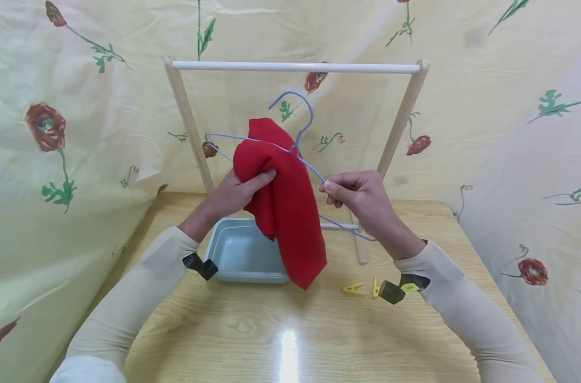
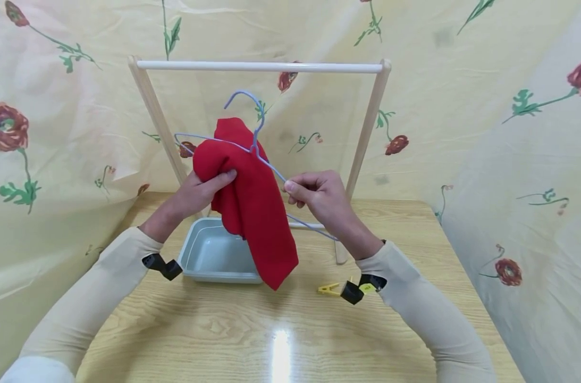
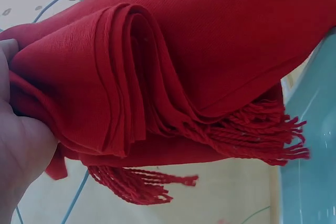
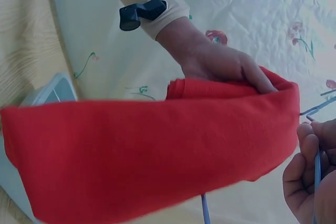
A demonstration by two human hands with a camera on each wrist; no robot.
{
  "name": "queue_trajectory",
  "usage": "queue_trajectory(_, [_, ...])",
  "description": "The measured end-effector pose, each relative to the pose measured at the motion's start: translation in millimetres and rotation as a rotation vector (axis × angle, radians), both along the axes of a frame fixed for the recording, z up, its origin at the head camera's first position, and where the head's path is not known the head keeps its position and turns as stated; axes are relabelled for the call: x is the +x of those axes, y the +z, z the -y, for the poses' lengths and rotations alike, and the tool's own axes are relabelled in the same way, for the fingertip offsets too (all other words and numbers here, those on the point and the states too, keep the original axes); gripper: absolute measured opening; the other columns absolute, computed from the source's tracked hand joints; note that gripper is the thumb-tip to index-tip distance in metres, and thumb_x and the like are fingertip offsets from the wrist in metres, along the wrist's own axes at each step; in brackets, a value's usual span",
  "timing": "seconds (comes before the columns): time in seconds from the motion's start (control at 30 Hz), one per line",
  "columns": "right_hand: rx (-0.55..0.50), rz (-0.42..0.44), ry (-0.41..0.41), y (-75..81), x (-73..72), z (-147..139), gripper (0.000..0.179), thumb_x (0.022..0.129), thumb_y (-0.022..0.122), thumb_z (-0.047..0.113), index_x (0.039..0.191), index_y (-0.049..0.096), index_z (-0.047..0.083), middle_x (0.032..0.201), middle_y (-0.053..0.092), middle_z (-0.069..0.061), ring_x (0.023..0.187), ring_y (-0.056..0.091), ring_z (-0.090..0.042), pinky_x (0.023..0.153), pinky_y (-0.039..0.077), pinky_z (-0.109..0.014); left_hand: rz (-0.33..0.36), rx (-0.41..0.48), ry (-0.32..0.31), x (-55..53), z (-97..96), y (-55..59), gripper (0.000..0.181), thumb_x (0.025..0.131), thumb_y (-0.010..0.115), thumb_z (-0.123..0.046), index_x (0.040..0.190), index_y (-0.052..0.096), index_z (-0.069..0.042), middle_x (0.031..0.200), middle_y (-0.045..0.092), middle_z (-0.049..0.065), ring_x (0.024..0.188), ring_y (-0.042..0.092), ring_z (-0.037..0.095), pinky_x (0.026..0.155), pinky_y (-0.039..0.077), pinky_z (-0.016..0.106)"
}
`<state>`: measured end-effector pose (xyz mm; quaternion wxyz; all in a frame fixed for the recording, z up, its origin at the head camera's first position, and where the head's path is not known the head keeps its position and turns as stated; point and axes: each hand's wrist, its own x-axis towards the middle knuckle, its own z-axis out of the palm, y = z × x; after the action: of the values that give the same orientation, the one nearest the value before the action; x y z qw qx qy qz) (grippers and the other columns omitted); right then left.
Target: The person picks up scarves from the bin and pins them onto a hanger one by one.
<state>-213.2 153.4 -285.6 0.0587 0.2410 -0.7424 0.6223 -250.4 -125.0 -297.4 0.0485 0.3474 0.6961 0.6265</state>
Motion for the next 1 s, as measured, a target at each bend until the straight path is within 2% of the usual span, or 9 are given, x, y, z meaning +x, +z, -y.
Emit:
queue_trajectory(0.27, [-0.013,-0.004,0.021,-0.9,2.8,-0.7,0.018,0.097,0.064,-0.003,0.098,0.068,-0.021,0.069,0.066,0.001,0.065,0.059,-0.013,0.062,0.054,-0.022,0.033,-0.022,0.022,-2.9,-3.3,0.3,0.049,0.096,0.065,-0.011,0.14,0.043,-0.009,0.135,0.057,0.012,0.12,0.059,0.032,0.089,0.059,0.043])
queue_trajectory(0.43, [-0.007,-0.035,0.037,-0.7,5.3,-0.6,0.014,0.095,0.065,-0.005,0.09,0.077,-0.003,0.069,0.067,-0.002,0.063,0.058,-0.013,0.061,0.052,-0.023,0.091,-0.06,0.033,-5.7,-4.3,-0.2,0.051,0.096,0.066,-0.013,0.142,0.043,-0.012,0.135,0.057,0.01,0.121,0.058,0.031,0.089,0.058,0.044])
queue_trajectory(0.5, [0.005,-0.043,0.052,-0.7,7.1,0.0,0.014,0.094,0.065,-0.006,0.09,0.078,-0.003,0.07,0.067,-0.006,0.063,0.058,-0.014,0.061,0.052,-0.023,0.103,-0.058,0.037,-7.0,-5.0,0.0,0.052,0.096,0.066,-0.013,0.142,0.042,-0.012,0.136,0.056,0.01,0.122,0.058,0.031,0.089,0.058,0.044])
queue_trajectory(0.67, [0.044,-0.058,0.079,0.0,11.7,2.2,0.012,0.095,0.064,-0.007,0.097,0.072,-0.015,0.073,0.067,-0.008,0.065,0.06,-0.02,0.063,0.054,-0.025,0.07,-0.029,0.055,-10.4,-5.1,2.4,0.05,0.098,0.063,-0.011,0.142,0.041,-0.009,0.135,0.055,0.012,0.122,0.056,0.03,0.09,0.057,0.044])
queue_trajectory(0.83, [0.024,-0.054,0.103,-0.4,13.3,3.2,0.012,0.095,0.062,-0.008,0.096,0.071,-0.016,0.071,0.066,-0.004,0.064,0.059,-0.021,0.062,0.053,-0.025,0.047,-0.016,0.104,-16.6,-4.1,4.8,0.045,0.099,0.064,-0.013,0.139,0.044,-0.009,0.132,0.057,0.011,0.119,0.058,0.029,0.09,0.057,0.041])
queue_trajectory(0.9, [0.004,-0.051,0.113,-0.9,13.0,3.3,0.012,0.094,0.062,-0.009,0.094,0.073,-0.013,0.07,0.065,-0.004,0.063,0.058,-0.018,0.061,0.053,-0.024,0.053,-0.007,0.123,-18.5,-2.6,4.9,0.046,0.098,0.065,-0.012,0.14,0.045,-0.011,0.132,0.057,0.01,0.119,0.058,0.028,0.09,0.057,0.04])
queue_trajectory(1.0, [-0.021,-0.041,0.113,-1.5,11.5,2.3,0.019,0.094,0.062,-0.009,0.089,0.078,-0.001,0.069,0.065,-0.001,0.062,0.057,-0.015,0.061,0.051,-0.023,0.055,-0.006,0.156,-21.5,0.1,4.3,0.05,0.097,0.068,-0.01,0.142,0.046,-0.011,0.134,0.057,0.011,0.121,0.058,0.029,0.091,0.057,0.041])
